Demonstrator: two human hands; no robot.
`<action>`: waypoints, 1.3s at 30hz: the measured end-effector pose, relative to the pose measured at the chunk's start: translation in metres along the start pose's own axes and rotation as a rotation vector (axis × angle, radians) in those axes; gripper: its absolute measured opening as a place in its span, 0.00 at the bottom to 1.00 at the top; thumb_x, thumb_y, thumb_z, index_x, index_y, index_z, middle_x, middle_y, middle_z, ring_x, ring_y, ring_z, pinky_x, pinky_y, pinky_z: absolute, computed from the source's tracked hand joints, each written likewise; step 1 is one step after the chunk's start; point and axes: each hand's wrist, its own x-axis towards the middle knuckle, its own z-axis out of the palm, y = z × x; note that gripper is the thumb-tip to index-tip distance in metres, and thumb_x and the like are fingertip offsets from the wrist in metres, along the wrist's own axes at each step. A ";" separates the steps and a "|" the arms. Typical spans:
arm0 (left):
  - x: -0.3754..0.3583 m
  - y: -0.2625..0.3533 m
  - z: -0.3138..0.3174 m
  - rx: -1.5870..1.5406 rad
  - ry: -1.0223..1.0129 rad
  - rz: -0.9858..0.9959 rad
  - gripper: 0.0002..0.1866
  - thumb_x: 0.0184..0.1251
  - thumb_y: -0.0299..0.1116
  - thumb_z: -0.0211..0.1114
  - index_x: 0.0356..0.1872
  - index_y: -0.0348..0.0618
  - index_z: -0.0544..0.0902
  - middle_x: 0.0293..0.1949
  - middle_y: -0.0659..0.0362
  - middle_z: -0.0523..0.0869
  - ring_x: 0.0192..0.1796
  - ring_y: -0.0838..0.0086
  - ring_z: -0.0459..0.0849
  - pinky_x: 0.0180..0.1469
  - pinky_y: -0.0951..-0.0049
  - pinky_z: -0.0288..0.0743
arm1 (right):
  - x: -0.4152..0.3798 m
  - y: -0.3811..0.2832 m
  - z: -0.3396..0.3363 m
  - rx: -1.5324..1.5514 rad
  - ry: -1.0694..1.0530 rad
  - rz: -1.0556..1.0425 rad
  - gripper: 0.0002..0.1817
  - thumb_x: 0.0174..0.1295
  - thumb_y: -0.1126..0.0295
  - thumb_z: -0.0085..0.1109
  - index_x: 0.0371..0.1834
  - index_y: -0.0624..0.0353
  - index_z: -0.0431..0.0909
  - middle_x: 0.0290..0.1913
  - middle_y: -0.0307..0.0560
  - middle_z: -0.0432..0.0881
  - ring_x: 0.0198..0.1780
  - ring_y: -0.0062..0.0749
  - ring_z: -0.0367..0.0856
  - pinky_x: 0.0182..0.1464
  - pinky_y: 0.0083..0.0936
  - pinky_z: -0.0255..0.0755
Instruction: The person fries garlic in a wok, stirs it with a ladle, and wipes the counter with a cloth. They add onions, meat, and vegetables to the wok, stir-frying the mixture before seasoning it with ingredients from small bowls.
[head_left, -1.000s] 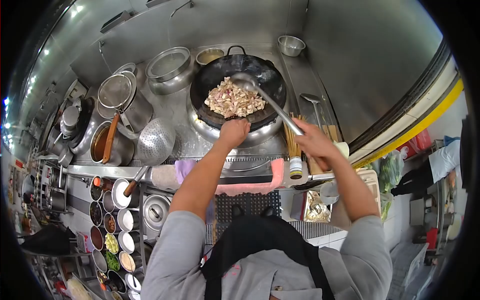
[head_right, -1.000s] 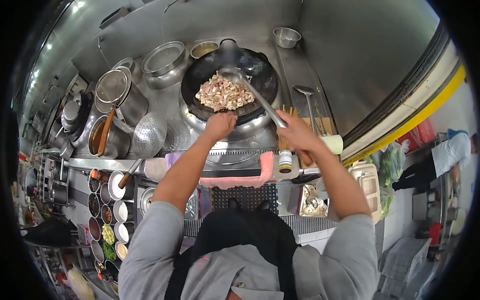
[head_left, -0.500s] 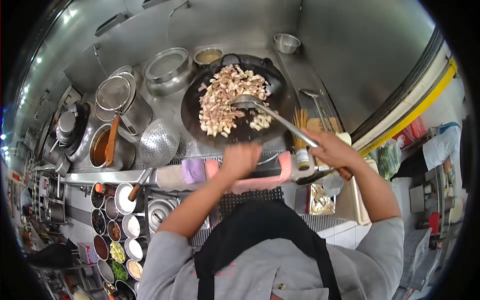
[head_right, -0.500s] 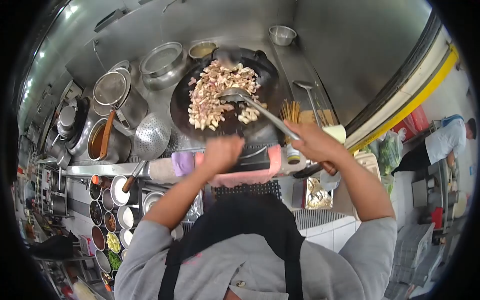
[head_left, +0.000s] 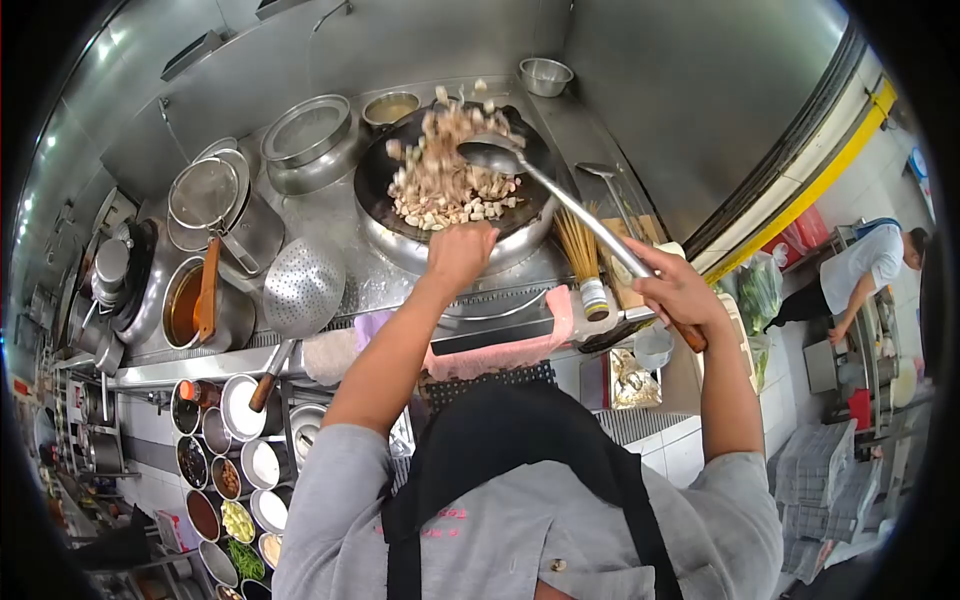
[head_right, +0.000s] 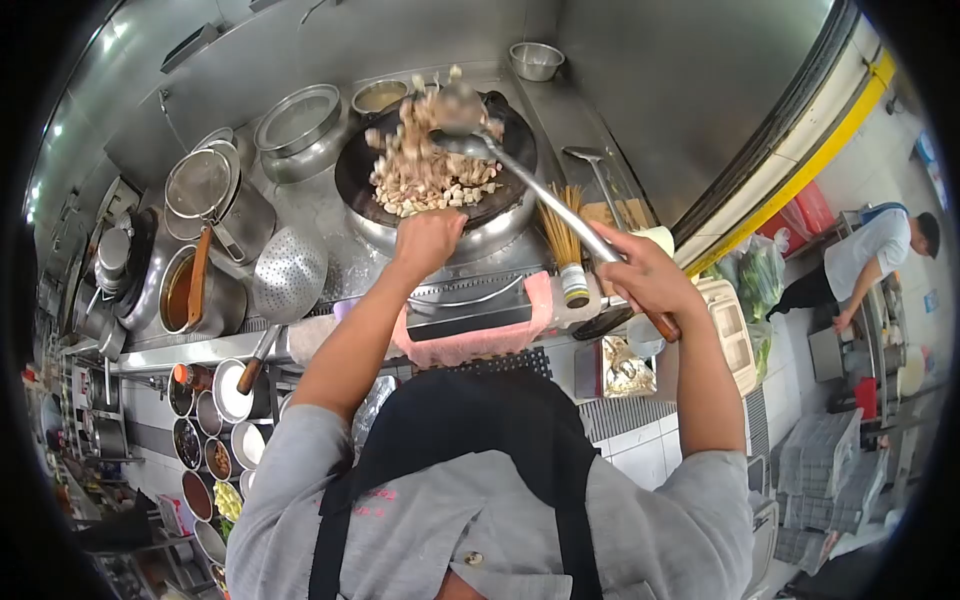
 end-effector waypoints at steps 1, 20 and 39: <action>0.008 -0.012 0.018 -0.021 0.027 0.015 0.16 0.73 0.44 0.57 0.30 0.45 0.83 0.27 0.49 0.87 0.31 0.51 0.87 0.34 0.53 0.79 | -0.002 0.007 -0.007 0.037 0.039 0.008 0.36 0.61 0.75 0.55 0.77 0.50 0.63 0.21 0.36 0.72 0.17 0.19 0.70 0.19 0.23 0.66; -0.091 0.017 0.012 -0.398 0.308 -0.146 0.23 0.70 0.33 0.63 0.63 0.35 0.75 0.60 0.44 0.79 0.64 0.51 0.76 0.67 0.57 0.68 | 0.124 0.284 -0.108 -0.553 0.519 -0.154 0.31 0.60 0.78 0.53 0.71 0.56 0.69 0.65 0.58 0.74 0.68 0.52 0.69 0.71 0.42 0.61; -0.483 -0.341 -0.116 0.285 0.630 -1.327 0.55 0.55 0.57 0.75 0.74 0.27 0.58 0.74 0.37 0.61 0.77 0.48 0.58 0.77 0.56 0.52 | 0.069 0.292 0.159 -0.515 -0.691 0.100 0.18 0.60 0.62 0.61 0.49 0.60 0.83 0.39 0.59 0.86 0.43 0.55 0.84 0.50 0.45 0.75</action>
